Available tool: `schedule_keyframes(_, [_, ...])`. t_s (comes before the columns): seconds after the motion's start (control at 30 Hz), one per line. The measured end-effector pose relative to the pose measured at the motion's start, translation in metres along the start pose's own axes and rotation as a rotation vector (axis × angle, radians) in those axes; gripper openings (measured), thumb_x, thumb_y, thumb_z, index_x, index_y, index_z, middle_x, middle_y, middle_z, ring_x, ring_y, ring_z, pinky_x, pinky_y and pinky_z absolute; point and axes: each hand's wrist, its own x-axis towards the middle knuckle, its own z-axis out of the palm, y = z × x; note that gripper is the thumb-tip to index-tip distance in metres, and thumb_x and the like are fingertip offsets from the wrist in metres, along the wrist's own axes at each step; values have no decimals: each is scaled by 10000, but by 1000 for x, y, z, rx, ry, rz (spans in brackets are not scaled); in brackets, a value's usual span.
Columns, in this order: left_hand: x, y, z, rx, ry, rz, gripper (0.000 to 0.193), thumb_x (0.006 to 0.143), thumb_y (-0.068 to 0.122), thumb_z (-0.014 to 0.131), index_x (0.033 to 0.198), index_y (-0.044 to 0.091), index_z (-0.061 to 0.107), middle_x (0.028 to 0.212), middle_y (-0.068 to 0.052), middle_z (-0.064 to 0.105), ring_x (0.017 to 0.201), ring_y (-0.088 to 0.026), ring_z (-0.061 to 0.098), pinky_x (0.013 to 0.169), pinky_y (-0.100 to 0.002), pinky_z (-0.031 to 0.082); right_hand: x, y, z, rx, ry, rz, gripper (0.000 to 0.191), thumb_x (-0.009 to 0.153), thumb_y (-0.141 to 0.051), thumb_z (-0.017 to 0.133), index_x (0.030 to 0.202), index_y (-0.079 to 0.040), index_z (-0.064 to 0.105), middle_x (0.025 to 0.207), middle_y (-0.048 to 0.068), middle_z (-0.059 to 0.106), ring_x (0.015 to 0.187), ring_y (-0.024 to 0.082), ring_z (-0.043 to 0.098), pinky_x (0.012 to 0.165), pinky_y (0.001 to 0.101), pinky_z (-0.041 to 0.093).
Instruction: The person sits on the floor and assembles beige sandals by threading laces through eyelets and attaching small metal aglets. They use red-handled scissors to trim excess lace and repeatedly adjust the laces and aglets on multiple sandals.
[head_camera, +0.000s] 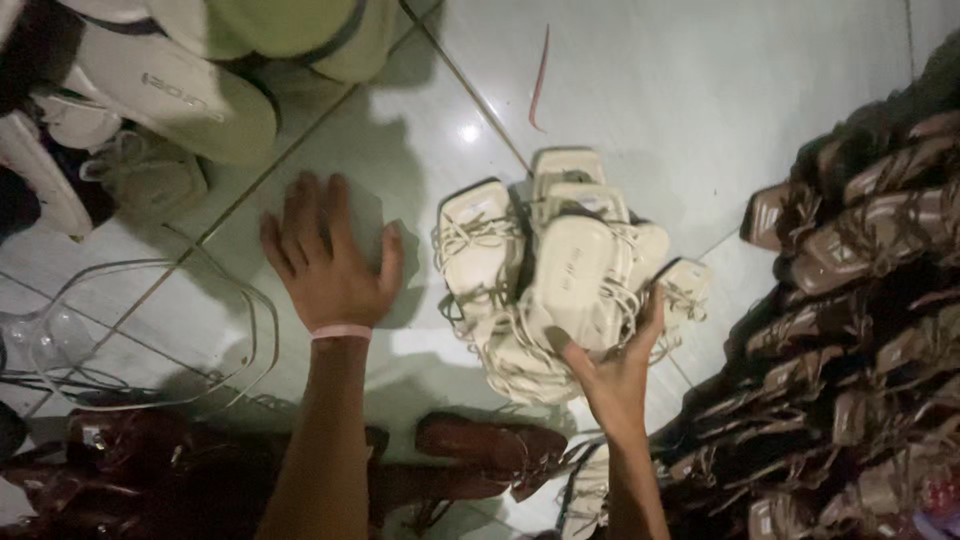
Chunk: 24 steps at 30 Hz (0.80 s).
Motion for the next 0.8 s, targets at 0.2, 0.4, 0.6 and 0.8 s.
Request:
schedule_keyframes(0.2, [2, 7, -5, 16, 15, 18, 599, 1110, 451, 571, 1548, 49, 504, 1592, -204, 423, 1499, -376, 379, 1257, -615, 252, 42, -22, -16, 102, -201, 132, 1303, 570, -254, 975, 1564, 61, 194, 1502, 293, 425, 1395, 390, 459, 1181, 510, 355])
schedule_keyframes(0.4, [-17, 16, -11, -23, 14, 6, 644, 1103, 480, 569, 1574, 49, 480, 1602, -213, 399, 1505, -389, 358, 1265, -622, 225, 36, -30, -21, 233, -256, 201, 1039, 596, -154, 939, 1430, 79, 365, 1328, 214, 613, 1169, 293, 670, 915, 411, 618])
schedule_keyframes(0.6, [-59, 40, -38, 2, 4, 5, 686, 1114, 497, 490, 1658, 88, 405, 1702, -217, 241, 1570, -397, 244, 1259, -643, 120, 0, -21, -48, 342, -329, 135, 858, 660, -183, 924, 1365, 43, 491, 1242, 177, 697, 1047, 244, 727, 861, 356, 620])
schedule_keyframes(0.8, [-218, 209, -82, -897, -90, -347, 598, 1060, 371, 444, 1583, 90, 365, 1658, -184, 334, 1519, -358, 311, 1160, -624, 132, -94, -48, -98, 287, -303, -213, 826, 708, -230, 914, 1391, 37, 531, 1278, 162, 704, 1131, 248, 693, 964, 358, 554])
